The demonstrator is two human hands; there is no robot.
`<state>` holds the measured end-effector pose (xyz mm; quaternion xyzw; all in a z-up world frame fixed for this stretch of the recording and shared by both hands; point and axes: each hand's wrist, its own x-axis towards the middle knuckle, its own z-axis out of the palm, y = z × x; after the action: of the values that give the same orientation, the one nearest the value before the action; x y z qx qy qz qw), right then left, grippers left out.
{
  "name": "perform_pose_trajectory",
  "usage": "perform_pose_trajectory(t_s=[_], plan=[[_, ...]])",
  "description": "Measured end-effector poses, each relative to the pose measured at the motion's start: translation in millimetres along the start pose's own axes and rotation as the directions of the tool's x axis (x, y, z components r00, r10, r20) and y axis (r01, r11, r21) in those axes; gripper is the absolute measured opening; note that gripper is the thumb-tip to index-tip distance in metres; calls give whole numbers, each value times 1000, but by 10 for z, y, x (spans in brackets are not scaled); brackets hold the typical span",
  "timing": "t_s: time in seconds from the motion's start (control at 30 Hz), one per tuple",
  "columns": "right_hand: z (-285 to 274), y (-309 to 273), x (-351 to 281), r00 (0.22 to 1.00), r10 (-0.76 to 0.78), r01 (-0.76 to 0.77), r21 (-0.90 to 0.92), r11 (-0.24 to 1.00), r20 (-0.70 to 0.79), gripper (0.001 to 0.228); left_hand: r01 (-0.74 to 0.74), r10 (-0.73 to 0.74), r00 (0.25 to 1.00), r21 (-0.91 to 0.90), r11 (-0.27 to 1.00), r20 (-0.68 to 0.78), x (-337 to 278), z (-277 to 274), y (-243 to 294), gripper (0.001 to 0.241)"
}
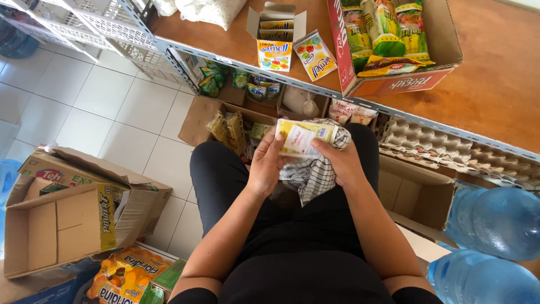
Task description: The person wipes grocery packets clean with a cloth, then places them into boxes, and wipes the boxes clean before placing them on a shelf.
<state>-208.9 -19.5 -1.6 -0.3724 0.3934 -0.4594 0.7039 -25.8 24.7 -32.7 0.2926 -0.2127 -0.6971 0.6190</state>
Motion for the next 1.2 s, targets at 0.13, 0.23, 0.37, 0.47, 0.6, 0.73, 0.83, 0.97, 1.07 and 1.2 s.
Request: perform_pose_trajectory(t_s=[0.13,0.23,0.37,0.47,0.6,0.73,0.83,0.97,1.07,1.2], plan=[[133,-4,-78,927,-375,352,-346,870,0,39,-130,152,986,238,962,-74,-93,179,161,70],[371,-25,-185,804,-563,551,-601,580,194,39,-62,64,998,95,994,-20,-188,359,258,75],[743,-4,-358,625,-513,770,-573,280,589,63,186,-198,978,-172,967,-58,-179,-78,85,73],[747,71,-428,573,-437,819,-470,329,693,56,124,-137,990,-259,958,-35,-219,-220,175,72],[511,227,-412,647,-274,702,-415,579,712,42,184,-159,982,-372,910,99,-342,-162,393,73],[393,348,-365,774,-497,633,-452,629,393,35,109,-112,994,-338,935,10,-381,-79,513,73],[601,318,-278,754,-596,654,-409,637,276,28,44,-34,999,-307,951,39,-327,-187,335,71],[986,286,-261,553,-507,809,-572,137,661,41,-166,155,970,41,985,188,-350,-310,86,75],[951,332,-51,589,-546,717,-697,12,596,56,40,-29,999,-317,947,40,-230,-517,-193,76],[691,283,298,622,-612,703,-692,163,488,54,72,-59,988,-94,993,141,-328,-213,-3,75]])
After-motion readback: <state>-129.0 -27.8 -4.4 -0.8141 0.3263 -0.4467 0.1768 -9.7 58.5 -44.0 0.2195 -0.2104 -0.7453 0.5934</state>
